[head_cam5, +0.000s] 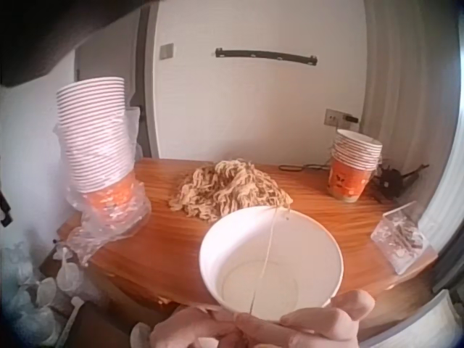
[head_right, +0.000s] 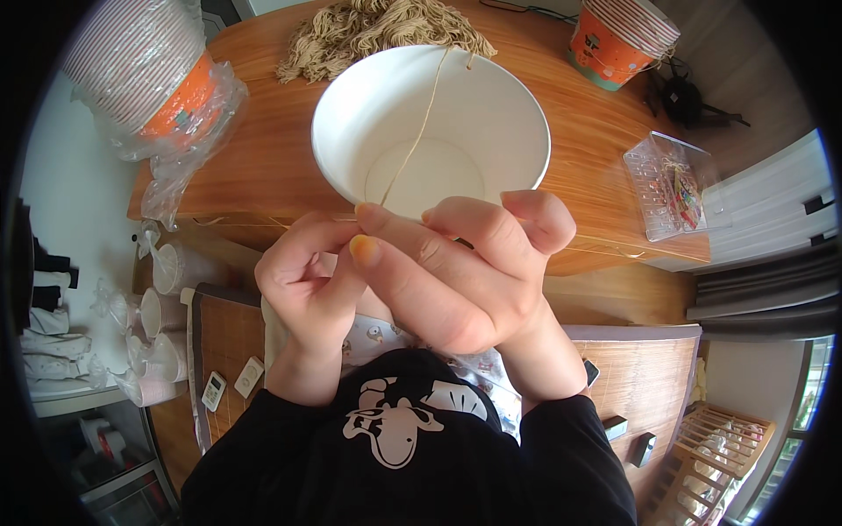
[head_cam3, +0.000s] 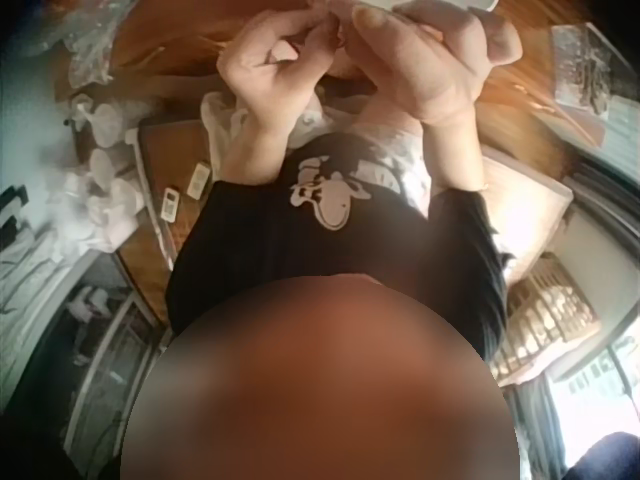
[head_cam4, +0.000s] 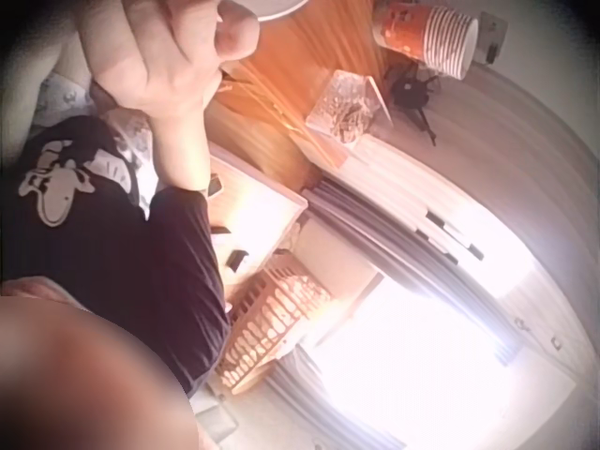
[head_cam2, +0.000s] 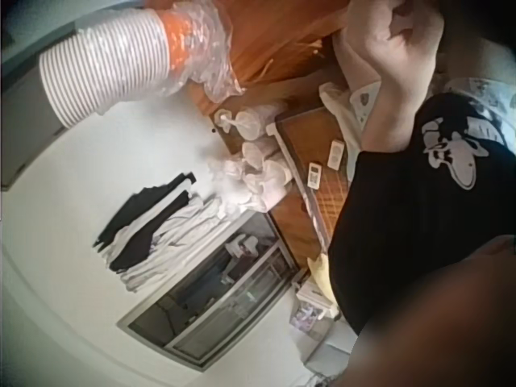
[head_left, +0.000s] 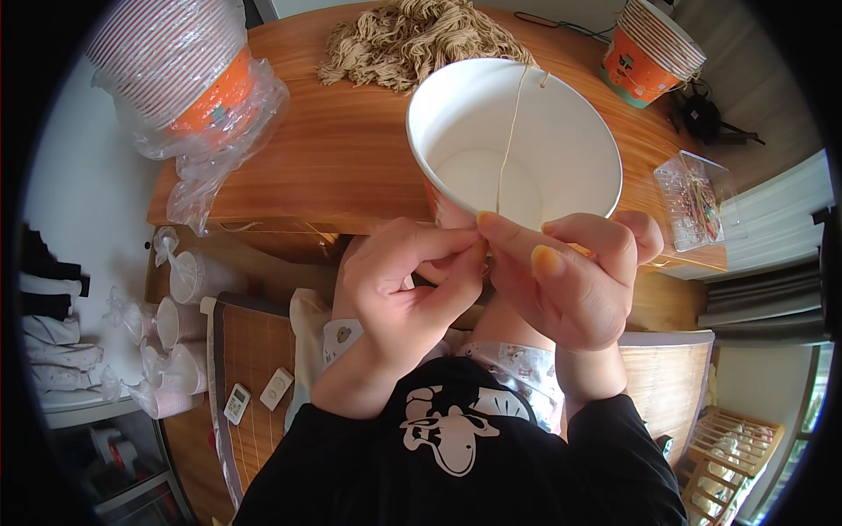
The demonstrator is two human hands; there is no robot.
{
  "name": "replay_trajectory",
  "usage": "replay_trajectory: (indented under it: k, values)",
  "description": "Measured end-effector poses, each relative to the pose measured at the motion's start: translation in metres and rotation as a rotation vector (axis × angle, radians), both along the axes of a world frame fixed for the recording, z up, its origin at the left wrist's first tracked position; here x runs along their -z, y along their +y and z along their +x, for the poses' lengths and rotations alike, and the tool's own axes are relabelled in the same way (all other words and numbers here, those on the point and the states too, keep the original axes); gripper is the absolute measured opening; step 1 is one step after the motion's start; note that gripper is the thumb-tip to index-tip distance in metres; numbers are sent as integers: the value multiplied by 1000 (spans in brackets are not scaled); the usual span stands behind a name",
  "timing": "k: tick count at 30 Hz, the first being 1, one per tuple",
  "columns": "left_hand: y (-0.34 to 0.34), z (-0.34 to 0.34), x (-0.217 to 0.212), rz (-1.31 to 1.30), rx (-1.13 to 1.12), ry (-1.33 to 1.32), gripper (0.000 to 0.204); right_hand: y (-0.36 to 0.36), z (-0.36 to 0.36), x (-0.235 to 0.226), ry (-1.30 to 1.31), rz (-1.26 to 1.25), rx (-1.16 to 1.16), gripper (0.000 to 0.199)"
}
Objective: Attaching string handles to paper buckets for packaging.
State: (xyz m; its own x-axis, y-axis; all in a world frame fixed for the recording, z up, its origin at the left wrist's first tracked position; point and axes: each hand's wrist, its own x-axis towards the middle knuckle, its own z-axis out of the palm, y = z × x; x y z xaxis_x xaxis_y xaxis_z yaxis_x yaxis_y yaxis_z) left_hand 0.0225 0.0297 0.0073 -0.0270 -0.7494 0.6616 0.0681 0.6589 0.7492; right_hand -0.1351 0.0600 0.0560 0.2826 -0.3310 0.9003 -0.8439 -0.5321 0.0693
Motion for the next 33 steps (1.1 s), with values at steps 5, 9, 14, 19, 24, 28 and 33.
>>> replay_trajectory:
  k: [5, 9, 14, 19, 24, 28, 33]
  values:
    - [0, -2, 1, -34, -81, -75, 12, -5, -4, 10, -87, 20, -49, 33]
    - [1, -4, 2, 113, 76, 110, 10, -5, -7, 11, -96, 44, -79, 38]
    - [4, -5, 3, 169, 121, 133, 8, -13, -6, 13, -102, -17, -98, 49]
    - [1, -7, 6, 167, 163, 178, 8, -16, -9, 15, -125, 7, -135, 52]
    - [-2, -4, 7, 93, 118, 69, 8, -10, -12, 12, -136, 107, -97, 53]
    - [0, -8, 4, 136, 165, 170, 8, -13, -16, 13, -195, 142, -175, 64]
    - [0, -9, 4, 152, 207, 195, 8, -11, -18, 13, -122, 207, -180, 73]
